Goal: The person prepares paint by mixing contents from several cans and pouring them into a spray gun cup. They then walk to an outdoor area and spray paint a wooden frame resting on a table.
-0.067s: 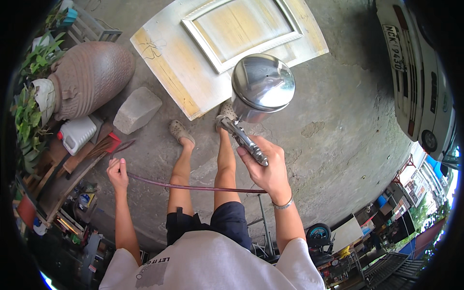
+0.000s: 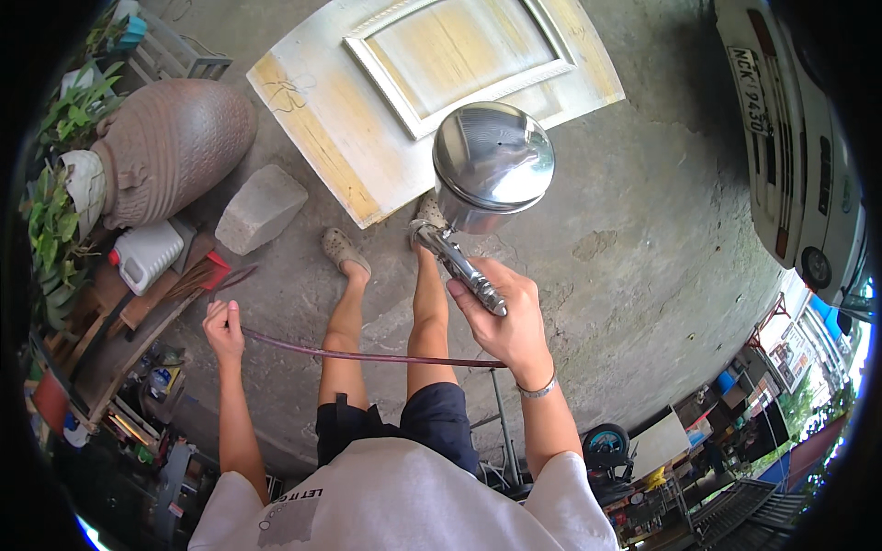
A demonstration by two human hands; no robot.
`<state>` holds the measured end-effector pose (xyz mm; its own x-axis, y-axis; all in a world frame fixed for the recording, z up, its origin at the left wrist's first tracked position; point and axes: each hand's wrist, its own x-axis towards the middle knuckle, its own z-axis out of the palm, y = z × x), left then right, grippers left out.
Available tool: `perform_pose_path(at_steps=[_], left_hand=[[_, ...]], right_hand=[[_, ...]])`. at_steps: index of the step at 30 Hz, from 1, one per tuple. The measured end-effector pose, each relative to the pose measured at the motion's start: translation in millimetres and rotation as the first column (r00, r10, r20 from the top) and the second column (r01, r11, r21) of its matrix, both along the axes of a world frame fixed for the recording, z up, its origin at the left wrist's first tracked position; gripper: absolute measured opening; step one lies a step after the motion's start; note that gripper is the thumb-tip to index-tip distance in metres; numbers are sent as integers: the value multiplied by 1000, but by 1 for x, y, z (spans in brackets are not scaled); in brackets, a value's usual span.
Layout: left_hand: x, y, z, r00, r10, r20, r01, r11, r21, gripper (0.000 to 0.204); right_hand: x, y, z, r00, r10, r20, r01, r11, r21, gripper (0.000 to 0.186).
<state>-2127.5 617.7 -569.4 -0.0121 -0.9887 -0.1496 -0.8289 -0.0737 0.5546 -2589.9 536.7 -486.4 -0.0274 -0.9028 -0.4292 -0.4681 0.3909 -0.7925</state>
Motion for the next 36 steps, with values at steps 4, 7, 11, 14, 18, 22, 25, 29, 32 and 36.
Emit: perform_pose_path(at_steps=[4,7,11,14,18,22,25,29,32,36], left_hand=[[-8,-1,1,1000,-8,18,8,1000,4,36],[-22,-6,-3,1000,-10,-16,10,1000,-24,38],[-35,-10,-4,1000,-11,-13,11,1000,-11,37],[-45,-14,-3,1000,-6,-16,6,1000,-5,37],[-52,-13,-6,1000,19,-13,-18,1000,14,37],[-60,-16,-7,1000,22,-11,-21,1000,22,36],[-66,-18,-8,1000,-4,-23,4,1000,-9,36],[-70,-17,-9,1000,13,-25,-12,1000,6,36],[-68,-14,-11,999,39,-21,-39,999,23,35],[-65,-10,-11,997,65,-41,-65,998,-6,35]], right_hand=[[-14,-14,-13,986,-35,-161,38,999,15,20],[-40,-24,-40,963,-146,-226,133,988,-73,25],[-74,-39,-66,938,-228,-263,191,969,-158,28],[-92,-54,-59,913,-298,-278,265,953,-151,30],[-122,-70,-69,876,-349,-333,320,937,-139,33],[-151,-85,-78,836,-428,-343,407,903,-134,35],[-171,-96,-85,826,-453,-335,407,891,-200,36],[-189,-115,-81,783,-486,-389,400,871,-283,37],[-191,-119,-78,742,-558,-371,394,811,-432,37],[-175,-112,-70,762,-566,-315,467,817,-339,36]])
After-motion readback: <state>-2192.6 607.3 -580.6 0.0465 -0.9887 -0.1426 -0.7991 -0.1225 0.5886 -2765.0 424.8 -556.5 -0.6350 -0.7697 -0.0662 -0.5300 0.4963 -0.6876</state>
